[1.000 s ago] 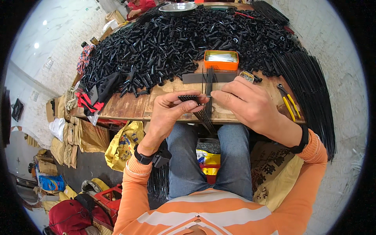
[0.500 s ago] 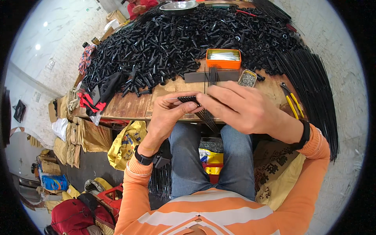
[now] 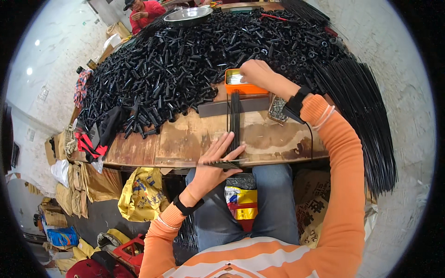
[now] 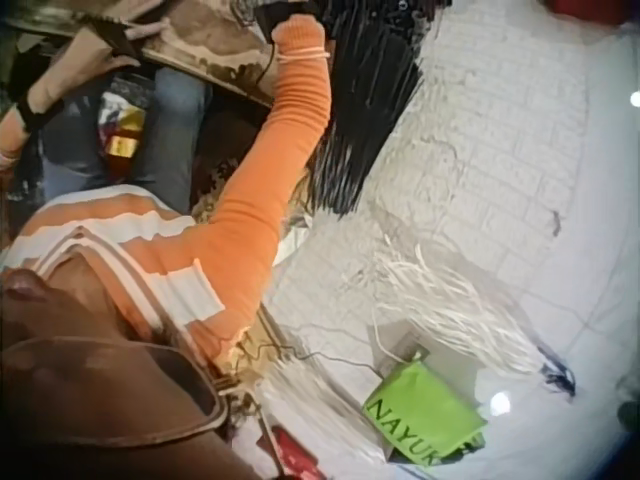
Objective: Gathering, bundling, and trimming ends of black electrical cables at a manual assembly station.
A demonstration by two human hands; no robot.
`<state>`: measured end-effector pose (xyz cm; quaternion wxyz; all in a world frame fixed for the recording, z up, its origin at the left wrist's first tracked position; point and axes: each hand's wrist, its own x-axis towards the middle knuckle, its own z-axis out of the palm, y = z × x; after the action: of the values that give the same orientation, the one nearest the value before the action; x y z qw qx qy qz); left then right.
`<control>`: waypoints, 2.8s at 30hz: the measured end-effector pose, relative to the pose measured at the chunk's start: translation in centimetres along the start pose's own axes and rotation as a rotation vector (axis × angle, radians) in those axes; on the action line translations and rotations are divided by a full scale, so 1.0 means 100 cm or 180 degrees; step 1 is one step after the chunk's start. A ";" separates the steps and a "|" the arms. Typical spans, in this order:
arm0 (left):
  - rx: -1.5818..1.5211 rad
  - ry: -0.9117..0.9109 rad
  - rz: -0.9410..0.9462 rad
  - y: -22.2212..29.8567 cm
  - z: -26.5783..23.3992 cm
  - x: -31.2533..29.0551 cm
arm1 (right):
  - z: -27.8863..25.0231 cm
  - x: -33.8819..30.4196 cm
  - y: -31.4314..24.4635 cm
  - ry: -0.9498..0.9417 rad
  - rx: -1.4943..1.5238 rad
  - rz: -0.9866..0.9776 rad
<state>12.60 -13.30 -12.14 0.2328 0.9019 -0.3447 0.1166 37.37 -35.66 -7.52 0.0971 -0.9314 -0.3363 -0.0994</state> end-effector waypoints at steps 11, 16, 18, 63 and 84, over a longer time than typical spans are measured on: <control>0.0841 -0.0582 0.0272 -0.017 -0.002 0.018 | -0.025 -0.011 -0.018 0.0847 0.0530 -0.0034; 0.1065 -0.0461 0.0312 -0.015 -0.001 0.020 | -0.003 -0.063 -0.044 0.0657 0.0177 -0.0388; 0.0672 -0.0463 0.0168 -0.015 -0.002 0.021 | 0.004 -0.070 -0.047 0.0484 0.0179 -0.0362; 0.0324 -0.0564 0.0137 -0.011 -0.008 0.024 | 0.003 -0.071 -0.038 0.0336 0.0182 -0.0617; 0.0255 -0.0541 0.0105 -0.009 -0.011 0.025 | 0.018 -0.046 -0.036 0.0871 0.0712 -0.0847</control>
<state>15.03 -13.60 -10.61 0.1646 0.9113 -0.3730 0.0572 31.79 -35.34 -9.98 0.2306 -0.8401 -0.4489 -0.1988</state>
